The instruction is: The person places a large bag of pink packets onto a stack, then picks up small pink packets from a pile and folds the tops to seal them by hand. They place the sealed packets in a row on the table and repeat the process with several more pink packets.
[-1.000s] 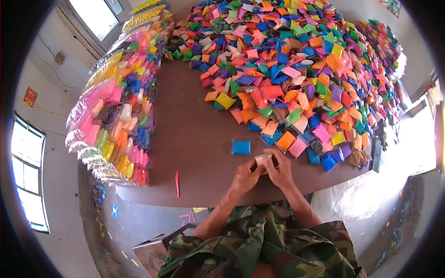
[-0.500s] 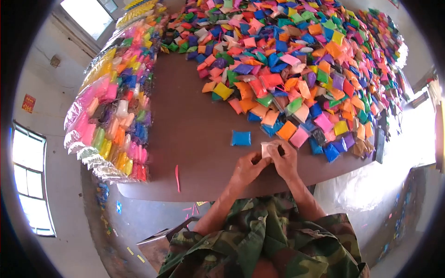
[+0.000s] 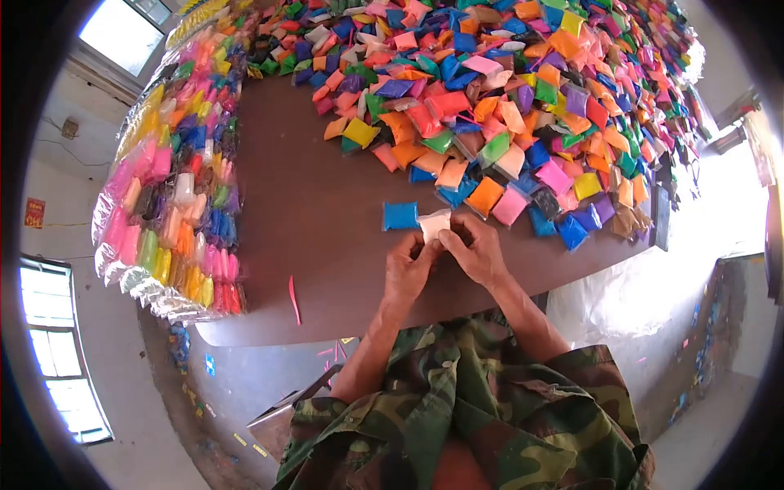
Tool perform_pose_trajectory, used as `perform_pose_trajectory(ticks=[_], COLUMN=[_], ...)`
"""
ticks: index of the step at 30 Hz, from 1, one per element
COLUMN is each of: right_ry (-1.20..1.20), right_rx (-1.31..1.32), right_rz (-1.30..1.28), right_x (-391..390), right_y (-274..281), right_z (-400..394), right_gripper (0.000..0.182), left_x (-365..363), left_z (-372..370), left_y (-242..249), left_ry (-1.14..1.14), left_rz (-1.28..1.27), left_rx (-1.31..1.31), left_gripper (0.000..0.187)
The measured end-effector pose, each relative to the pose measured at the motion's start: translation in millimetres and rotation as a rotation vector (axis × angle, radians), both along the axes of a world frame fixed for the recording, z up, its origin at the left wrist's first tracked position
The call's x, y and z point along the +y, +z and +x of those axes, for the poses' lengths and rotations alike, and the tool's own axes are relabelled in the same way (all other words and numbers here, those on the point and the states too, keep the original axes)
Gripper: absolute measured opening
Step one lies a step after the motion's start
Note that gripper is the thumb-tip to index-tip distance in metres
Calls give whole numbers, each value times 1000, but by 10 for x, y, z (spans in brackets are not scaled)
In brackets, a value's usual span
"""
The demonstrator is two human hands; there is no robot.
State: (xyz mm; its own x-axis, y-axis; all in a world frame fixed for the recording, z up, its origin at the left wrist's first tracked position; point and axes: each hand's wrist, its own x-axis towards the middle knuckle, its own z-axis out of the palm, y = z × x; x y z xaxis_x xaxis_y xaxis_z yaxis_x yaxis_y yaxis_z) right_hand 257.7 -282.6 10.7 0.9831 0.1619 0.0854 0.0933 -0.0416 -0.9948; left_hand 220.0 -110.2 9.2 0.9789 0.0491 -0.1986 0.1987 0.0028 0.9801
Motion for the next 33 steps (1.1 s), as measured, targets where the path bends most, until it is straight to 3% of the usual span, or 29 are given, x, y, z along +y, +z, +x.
perform_pose_trajectory(ticks=[7,10,16,22,28,33], right_ry=[-3,18,4,55,47,55], right_rx=[-100,-116,-121,-68,-85,-124], right_rz=[-114,-48,-98,-47,-46,-97], right_x=[-61,-58,-35,-78,-77,-66], right_y=[-1,-13,126,56,-12,67], right_z=[-16,-13,-40,-28,-33,-31], right_gripper=[27,26,27,21,20,20], left_x=[-45,0,52,-7,-22,6], left_z=[3,27,39,-17,-9,12], left_y=[199,130,-112,15,113,70], left_ry=[-3,-12,-28,-77,18,18], left_rz=[-197,-79,-154,102,-189,-211], left_rx=[-56,-68,-80,-116,-25,-87], left_gripper=[23,20,18,21,21,18])
